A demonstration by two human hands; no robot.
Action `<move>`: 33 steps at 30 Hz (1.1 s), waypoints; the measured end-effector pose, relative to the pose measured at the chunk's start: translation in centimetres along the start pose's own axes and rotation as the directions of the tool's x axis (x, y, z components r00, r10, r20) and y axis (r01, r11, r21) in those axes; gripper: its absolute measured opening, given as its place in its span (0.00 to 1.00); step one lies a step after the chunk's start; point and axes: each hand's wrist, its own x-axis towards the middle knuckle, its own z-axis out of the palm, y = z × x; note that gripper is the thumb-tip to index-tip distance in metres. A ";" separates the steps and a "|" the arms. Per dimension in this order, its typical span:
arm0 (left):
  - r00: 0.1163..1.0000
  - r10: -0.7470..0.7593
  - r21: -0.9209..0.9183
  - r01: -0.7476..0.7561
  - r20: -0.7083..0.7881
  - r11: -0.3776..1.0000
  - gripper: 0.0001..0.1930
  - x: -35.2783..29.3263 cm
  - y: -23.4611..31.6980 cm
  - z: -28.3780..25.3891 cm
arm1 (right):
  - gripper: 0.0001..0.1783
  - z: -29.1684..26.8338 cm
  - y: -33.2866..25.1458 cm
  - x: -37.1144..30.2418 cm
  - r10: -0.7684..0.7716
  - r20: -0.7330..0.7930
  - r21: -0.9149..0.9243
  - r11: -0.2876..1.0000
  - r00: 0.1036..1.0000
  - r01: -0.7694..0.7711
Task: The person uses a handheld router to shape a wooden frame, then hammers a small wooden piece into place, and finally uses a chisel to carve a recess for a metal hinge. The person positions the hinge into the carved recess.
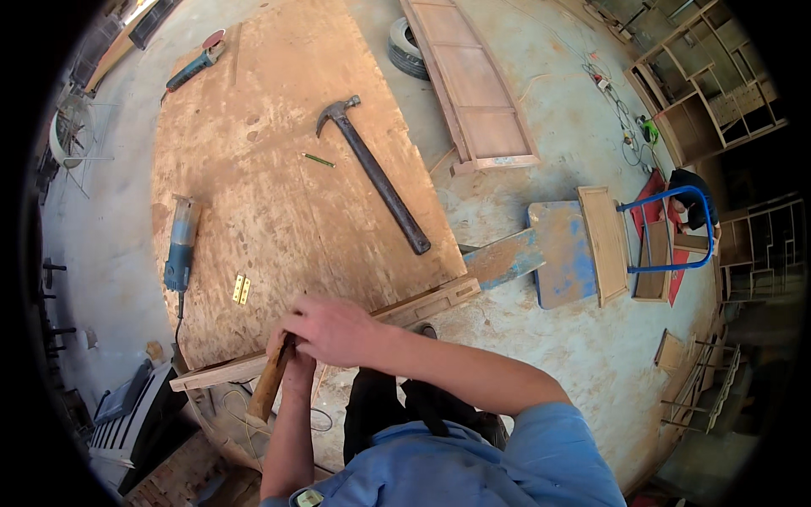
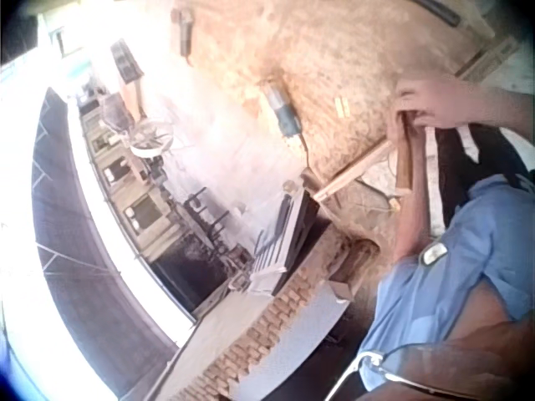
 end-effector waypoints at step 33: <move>0.997 0.035 0.311 -0.054 0.065 0.949 0.08 0.0 0.4 -1.8 | 0.20 -10.4 4.2 -16.1 0.757 -0.369 0.519 0.649 0.539 -0.556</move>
